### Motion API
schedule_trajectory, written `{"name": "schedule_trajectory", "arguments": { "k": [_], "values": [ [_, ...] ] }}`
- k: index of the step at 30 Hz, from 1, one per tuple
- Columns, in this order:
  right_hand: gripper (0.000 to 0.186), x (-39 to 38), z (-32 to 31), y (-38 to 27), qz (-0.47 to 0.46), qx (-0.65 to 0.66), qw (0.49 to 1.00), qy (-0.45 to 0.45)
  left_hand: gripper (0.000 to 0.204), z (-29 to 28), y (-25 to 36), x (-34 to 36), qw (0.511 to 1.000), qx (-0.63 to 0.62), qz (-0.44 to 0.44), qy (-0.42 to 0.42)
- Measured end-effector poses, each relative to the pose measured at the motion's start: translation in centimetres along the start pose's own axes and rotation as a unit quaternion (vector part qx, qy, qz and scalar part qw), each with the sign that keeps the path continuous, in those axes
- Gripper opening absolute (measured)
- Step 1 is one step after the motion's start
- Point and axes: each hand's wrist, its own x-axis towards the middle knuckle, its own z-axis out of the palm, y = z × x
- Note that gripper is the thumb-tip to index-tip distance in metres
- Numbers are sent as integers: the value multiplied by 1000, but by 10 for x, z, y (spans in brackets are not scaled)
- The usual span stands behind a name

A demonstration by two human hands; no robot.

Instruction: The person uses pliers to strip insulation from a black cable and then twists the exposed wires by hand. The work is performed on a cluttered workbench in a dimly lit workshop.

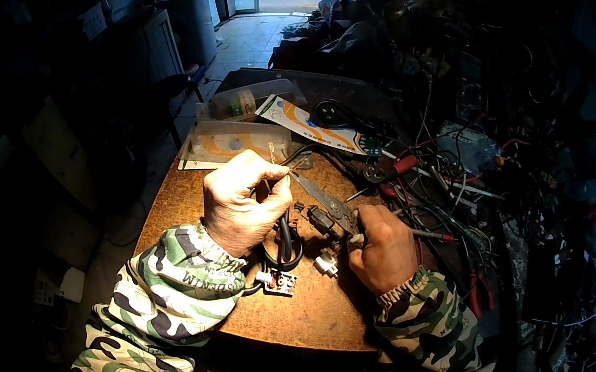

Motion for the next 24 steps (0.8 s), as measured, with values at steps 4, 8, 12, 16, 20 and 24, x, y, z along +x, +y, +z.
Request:
{"name": "schedule_trajectory", "arguments": {
  "k": [4, 8, 12, 16, 20, 24],
  "values": [
    [33, 0, 0, -1, 4, -6, 1000, -3, 9, -1, 0, 0, 1000, 9, 8, 5],
    [33, -1, 7, -3, -9, -77, 997, -25, 10, 4, 9, -5, 996, -34, 79, -34],
    [36, 3, 0, 2, -2, -4, 1000, 23, 9, -5, 5, 2, 999, -2, -28, 17],
    [35, 2, -6, -1, 9, 27, 999, 22, 7, 0, 1, -2, 992, -55, -113, -17],
    [40, 2, -7, -5, 17, -4, 1000, 6, 8, 2, -4, -4, 994, -40, -102, 1],
    [41, 1, -9, -3, 21, -18, 1000, 7, 8, 2, -1, -3, 993, -45, -112, -3]
  ]
}}
